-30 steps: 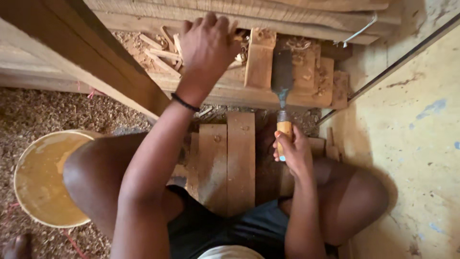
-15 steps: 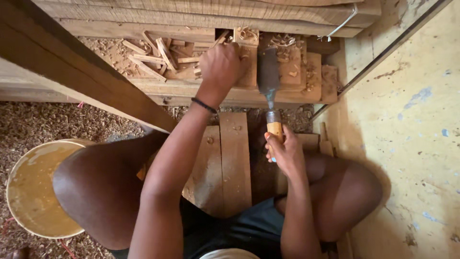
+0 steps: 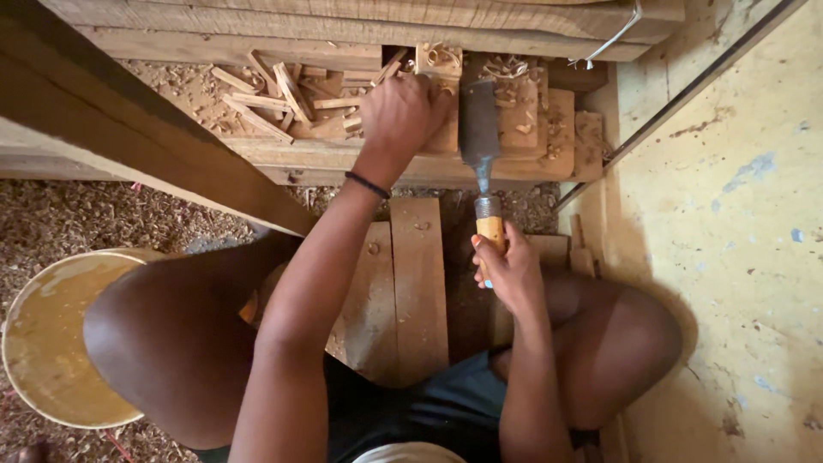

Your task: The person carves and shapes wood pieces using a chisel and their hands while sitting among wood shavings.

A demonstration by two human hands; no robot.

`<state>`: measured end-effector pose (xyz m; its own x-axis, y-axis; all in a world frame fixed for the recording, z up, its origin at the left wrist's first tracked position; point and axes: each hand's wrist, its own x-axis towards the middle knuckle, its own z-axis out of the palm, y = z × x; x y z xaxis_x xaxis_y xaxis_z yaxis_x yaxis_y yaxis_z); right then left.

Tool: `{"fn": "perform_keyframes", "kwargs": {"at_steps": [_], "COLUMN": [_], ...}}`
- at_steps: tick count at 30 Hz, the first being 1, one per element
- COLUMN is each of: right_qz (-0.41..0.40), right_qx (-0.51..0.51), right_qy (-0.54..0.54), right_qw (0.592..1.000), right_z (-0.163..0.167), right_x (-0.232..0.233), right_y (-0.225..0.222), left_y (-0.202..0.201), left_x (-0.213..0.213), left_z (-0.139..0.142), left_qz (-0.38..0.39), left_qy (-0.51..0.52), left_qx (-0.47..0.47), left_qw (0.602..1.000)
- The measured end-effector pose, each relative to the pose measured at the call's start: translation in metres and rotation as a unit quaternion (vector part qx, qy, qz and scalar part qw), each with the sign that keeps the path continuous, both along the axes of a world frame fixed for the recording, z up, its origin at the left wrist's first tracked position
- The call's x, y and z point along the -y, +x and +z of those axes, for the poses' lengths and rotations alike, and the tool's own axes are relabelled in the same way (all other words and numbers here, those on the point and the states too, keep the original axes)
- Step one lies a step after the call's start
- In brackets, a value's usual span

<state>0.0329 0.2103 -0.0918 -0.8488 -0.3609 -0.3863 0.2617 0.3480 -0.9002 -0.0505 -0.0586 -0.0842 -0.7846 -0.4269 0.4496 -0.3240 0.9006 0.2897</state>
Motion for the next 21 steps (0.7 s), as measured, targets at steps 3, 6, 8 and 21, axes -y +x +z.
{"fn": "perform_keyframes", "kwargs": {"at_steps": [3, 6, 8, 21], "right_qz": [-0.007, -0.017, -0.022, -0.011], "right_qx": [0.007, 0.019, 0.019, 0.023], "right_qy": [-0.004, -0.012, -0.02, -0.05], "right_qw": [1.0, 1.0, 0.999, 0.998], "right_z": [-0.003, -0.006, -0.007, -0.007], "right_x": [0.0, -0.001, -0.002, -0.006], "right_y": [-0.001, -0.003, -0.004, 0.001], "left_y": [0.002, 0.008, 0.024, 0.12], "left_x": [0.002, 0.01, 0.021, 0.033], "left_z": [0.005, 0.012, 0.025, 0.082], "left_qz": [-0.043, -0.058, -0.061, 0.046], "left_qy": [0.12, 0.134, 0.072, -0.034], "left_qx": [0.038, 0.015, -0.102, 0.043], "left_qw": [0.991, 0.989, 0.99, 0.997]}}
